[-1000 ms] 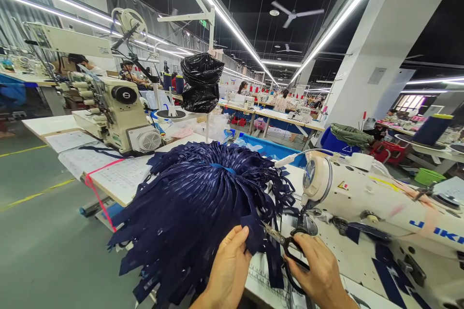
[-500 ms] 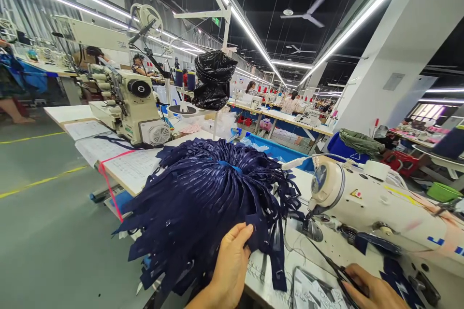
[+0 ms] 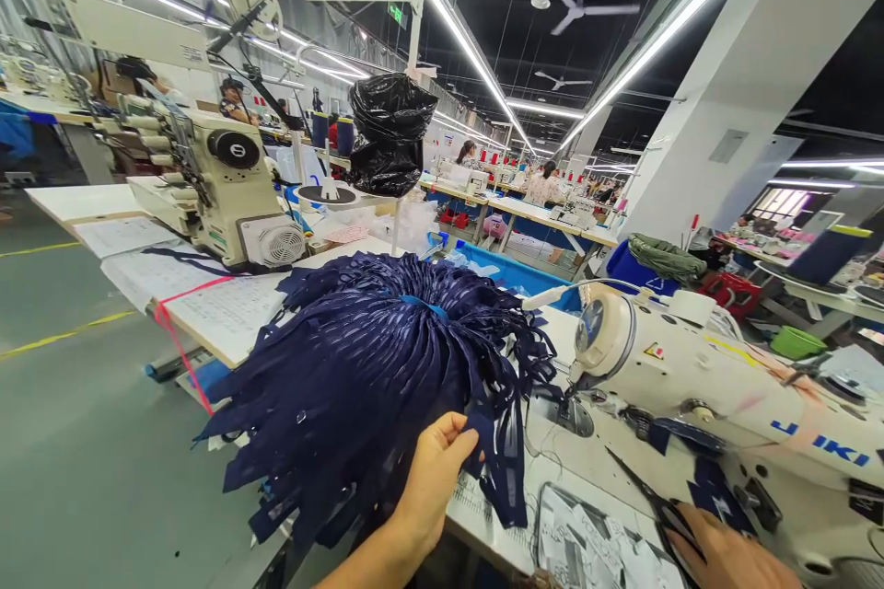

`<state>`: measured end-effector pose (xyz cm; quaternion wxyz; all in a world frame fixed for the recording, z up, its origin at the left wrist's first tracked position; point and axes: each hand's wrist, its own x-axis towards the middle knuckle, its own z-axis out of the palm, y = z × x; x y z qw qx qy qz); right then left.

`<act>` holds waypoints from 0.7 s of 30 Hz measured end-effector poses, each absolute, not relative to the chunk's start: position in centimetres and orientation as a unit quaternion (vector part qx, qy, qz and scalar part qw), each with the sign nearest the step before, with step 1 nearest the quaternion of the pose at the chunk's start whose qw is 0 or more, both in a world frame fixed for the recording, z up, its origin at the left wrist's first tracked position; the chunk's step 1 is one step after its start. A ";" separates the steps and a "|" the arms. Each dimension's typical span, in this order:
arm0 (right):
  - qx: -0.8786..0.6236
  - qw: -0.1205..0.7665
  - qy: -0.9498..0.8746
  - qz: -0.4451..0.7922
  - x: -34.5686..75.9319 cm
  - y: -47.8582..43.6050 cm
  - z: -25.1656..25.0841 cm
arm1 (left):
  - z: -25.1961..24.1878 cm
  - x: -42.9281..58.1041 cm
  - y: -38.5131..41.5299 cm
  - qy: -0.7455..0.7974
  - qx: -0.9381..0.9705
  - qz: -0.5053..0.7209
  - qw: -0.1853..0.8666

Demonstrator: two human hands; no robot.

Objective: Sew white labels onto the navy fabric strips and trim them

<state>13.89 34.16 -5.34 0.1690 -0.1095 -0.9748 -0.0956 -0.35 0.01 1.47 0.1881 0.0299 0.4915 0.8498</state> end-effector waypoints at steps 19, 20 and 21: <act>0.196 0.275 -0.923 0.186 -2.3 17.1 2.7 | -2.6 -0.9 -3.2 0.739 0.148 0.641 -0.146; 0.200 0.288 -0.915 0.198 -4.6 16.2 3.1 | -3.2 -1.4 -3.9 0.776 0.136 0.592 -0.169; 0.202 0.302 -0.910 0.202 -6.9 15.4 3.5 | -3.8 -1.9 -4.6 0.813 0.124 0.537 -0.188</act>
